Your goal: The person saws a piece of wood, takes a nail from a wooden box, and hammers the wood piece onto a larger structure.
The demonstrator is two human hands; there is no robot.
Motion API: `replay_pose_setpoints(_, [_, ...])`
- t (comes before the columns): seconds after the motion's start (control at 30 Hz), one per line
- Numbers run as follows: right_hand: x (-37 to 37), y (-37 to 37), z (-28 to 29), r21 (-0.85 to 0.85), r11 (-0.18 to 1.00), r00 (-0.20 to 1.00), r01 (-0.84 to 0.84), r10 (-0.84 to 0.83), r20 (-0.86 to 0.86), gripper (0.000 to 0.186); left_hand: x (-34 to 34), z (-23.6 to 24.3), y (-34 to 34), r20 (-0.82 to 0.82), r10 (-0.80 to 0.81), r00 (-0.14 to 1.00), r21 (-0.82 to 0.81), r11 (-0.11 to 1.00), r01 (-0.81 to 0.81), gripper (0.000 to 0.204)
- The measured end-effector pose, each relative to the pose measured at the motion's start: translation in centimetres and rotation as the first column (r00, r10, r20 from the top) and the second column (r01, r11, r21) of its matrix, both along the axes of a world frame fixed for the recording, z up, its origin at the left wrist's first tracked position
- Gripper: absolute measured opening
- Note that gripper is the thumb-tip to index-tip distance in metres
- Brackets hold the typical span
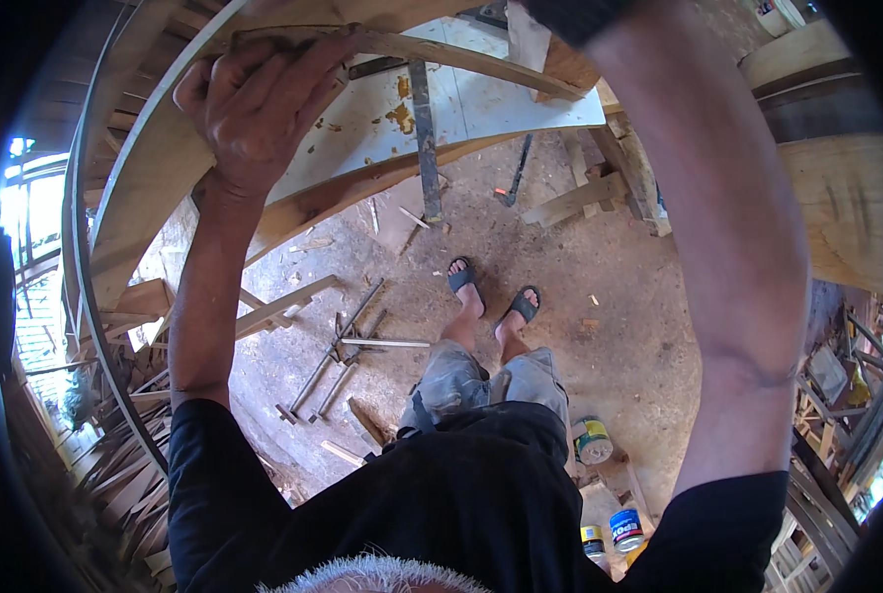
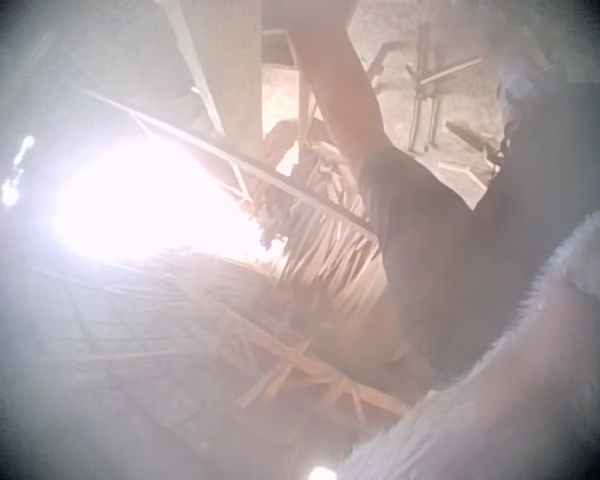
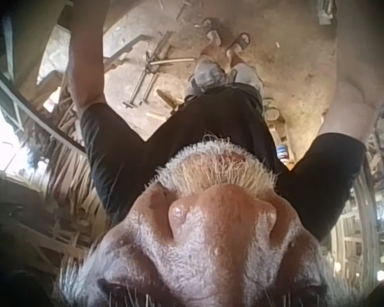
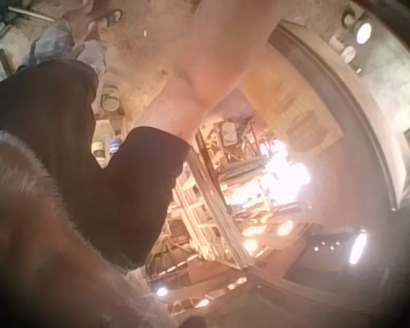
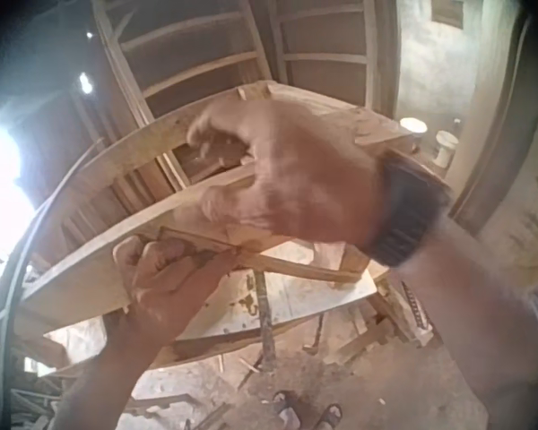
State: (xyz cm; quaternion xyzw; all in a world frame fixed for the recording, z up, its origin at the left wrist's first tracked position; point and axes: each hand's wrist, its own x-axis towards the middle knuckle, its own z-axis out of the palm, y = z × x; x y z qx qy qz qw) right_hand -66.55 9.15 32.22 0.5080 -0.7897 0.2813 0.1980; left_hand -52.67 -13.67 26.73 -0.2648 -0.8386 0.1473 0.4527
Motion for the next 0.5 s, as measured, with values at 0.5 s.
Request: replay_pose_setpoints(0.5, [2.9,23.9,-31.7,0.456,0.492,0.266,0.742,-0.84,0.474,0.062,-0.6,-0.6,0.8,-0.053,0.011,0.999,0.076,0.997,-0.007,0.043])
